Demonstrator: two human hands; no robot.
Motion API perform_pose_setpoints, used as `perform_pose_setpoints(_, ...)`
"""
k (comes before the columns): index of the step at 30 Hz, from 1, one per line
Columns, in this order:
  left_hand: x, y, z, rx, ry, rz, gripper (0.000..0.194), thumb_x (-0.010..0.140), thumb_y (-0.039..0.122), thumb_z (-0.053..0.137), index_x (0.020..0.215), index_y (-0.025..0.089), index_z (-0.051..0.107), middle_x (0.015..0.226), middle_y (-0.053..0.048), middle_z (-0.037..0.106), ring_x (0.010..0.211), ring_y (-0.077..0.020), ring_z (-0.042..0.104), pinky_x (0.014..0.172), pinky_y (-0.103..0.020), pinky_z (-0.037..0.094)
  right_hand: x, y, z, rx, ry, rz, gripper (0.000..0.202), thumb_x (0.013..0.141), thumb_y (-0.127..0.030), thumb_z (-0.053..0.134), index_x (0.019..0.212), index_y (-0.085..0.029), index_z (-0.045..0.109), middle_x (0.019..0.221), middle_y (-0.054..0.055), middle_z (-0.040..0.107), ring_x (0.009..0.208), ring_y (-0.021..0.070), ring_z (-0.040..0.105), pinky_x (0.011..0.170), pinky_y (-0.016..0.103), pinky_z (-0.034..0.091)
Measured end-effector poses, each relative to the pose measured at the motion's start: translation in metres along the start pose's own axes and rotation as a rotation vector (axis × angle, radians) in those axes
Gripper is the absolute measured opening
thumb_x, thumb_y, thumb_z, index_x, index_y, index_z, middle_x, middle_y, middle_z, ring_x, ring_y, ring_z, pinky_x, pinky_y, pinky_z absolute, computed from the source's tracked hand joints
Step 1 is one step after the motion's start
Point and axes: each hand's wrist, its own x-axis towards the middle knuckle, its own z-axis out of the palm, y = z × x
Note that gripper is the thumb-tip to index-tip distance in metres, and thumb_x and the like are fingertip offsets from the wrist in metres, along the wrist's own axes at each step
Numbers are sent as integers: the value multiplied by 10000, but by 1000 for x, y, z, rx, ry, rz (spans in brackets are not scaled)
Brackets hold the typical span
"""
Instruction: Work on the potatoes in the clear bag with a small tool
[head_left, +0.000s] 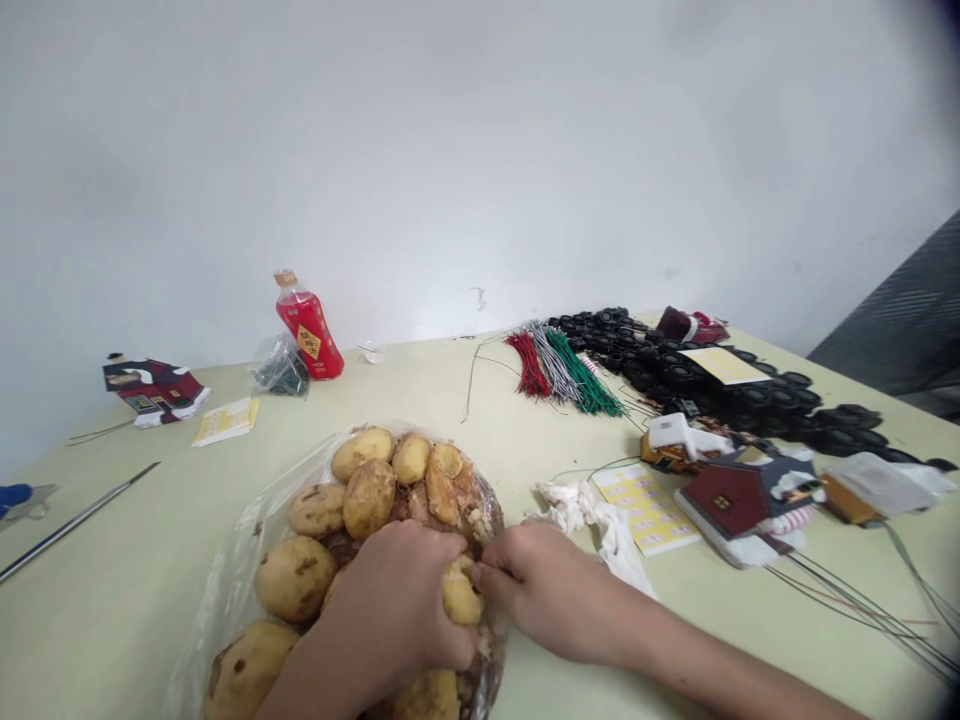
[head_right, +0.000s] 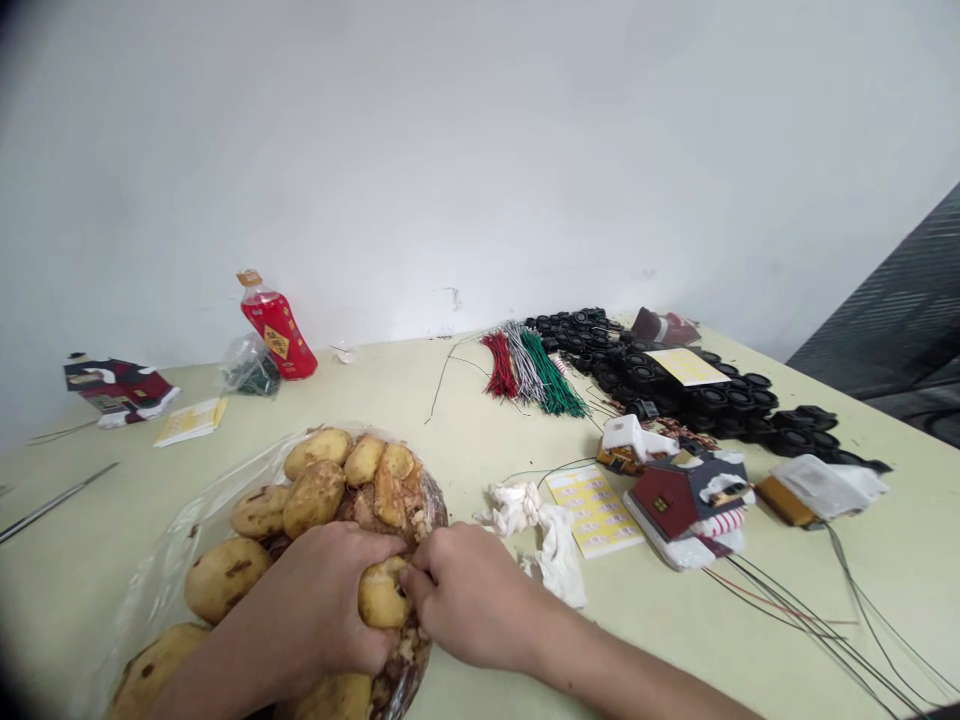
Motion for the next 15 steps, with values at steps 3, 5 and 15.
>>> perform_pose_setpoints(3,2,1,-1,-1,-7,-6,172,648,328,727,774,261,630,907,-55,831,882,-315,757,730,-392,481,0,-1,0,-86,22,24,319,1050,-187,617,803,-153,815,747,62,728,653,154,488,630,289,298)
perform_pose_setpoints(5,2,2,-2,2,-11,-6,170,656,335,724,770,262,622,910,-57,833,899,-326,759,740,-398,476,0,-1,-1,-58,31,6,338,1070,-198,598,815,-152,813,742,57,721,658,152,482,639,282,308)
perform_pose_setpoints(15,1,1,-1,-21,-16,5,193,653,330,725,738,262,566,878,-47,819,879,-323,745,734,-404,443,-3,1,-3,-51,6,-23,353,1086,-217,589,816,-156,808,741,55,729,649,148,488,640,279,313)
